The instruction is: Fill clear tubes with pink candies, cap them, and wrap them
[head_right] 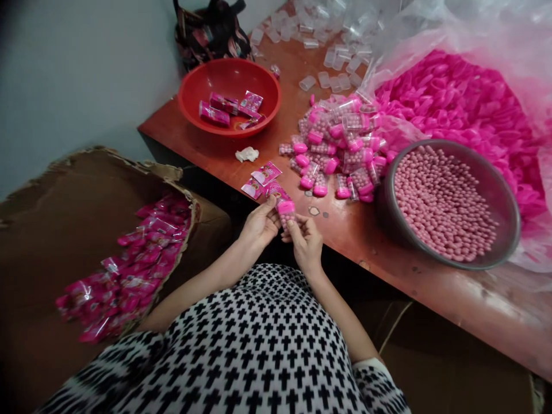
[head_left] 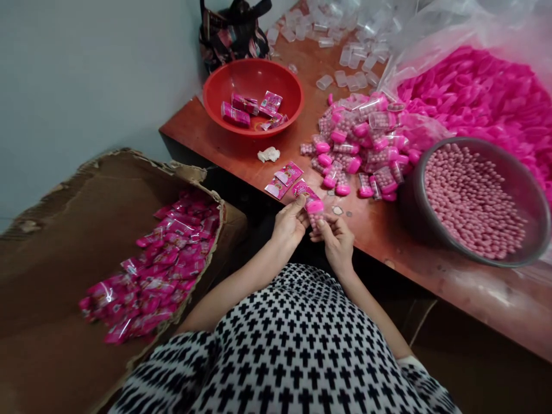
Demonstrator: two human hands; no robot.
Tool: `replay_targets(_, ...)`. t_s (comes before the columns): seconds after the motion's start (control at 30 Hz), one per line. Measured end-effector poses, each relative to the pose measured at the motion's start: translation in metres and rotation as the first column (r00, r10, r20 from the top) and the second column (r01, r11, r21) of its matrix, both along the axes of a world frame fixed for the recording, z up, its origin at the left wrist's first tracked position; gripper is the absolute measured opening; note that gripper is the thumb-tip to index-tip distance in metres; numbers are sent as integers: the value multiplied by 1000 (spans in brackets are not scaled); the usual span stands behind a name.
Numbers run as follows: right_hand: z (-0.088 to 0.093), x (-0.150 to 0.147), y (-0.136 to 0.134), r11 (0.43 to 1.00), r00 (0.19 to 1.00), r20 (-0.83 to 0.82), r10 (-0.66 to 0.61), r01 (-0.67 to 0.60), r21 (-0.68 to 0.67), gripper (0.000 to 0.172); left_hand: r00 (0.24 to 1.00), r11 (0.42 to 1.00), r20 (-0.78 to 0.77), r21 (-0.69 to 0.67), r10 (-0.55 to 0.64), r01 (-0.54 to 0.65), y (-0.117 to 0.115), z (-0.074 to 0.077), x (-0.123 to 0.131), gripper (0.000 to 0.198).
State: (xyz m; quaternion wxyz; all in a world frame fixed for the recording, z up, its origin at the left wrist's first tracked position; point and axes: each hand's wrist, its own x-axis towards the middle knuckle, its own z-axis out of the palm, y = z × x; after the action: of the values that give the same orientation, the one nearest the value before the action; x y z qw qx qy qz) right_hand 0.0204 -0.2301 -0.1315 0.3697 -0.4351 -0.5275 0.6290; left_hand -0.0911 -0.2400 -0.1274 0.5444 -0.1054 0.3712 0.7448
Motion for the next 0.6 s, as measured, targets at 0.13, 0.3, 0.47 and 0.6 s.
replay_targets(0.13, 2, -1, 1, 999, 999, -37, 10, -11, -37, 30, 992, 1000, -125, 13, -11, 13, -1, 4, -1, 34)
replay_targets(0.3, -3, -2, 1, 1000, 997, -70, 17, -16, 18, 28, 954, 995, -288, 28, -79, 91, -1, 12, -1, 41)
replay_targets(0.47, -8, -2, 1, 998, 996, -91, -12, 17, 56, 27, 935, 981, -306, 19, -177, 192, -1, 12, 1, 38)
replay_targets(0.6, -8, 0, 6, 997, 998, -56, -29, 33, 69, 28, 919, 974, -326, -12, -219, 228, -1, 12, 2, 34)
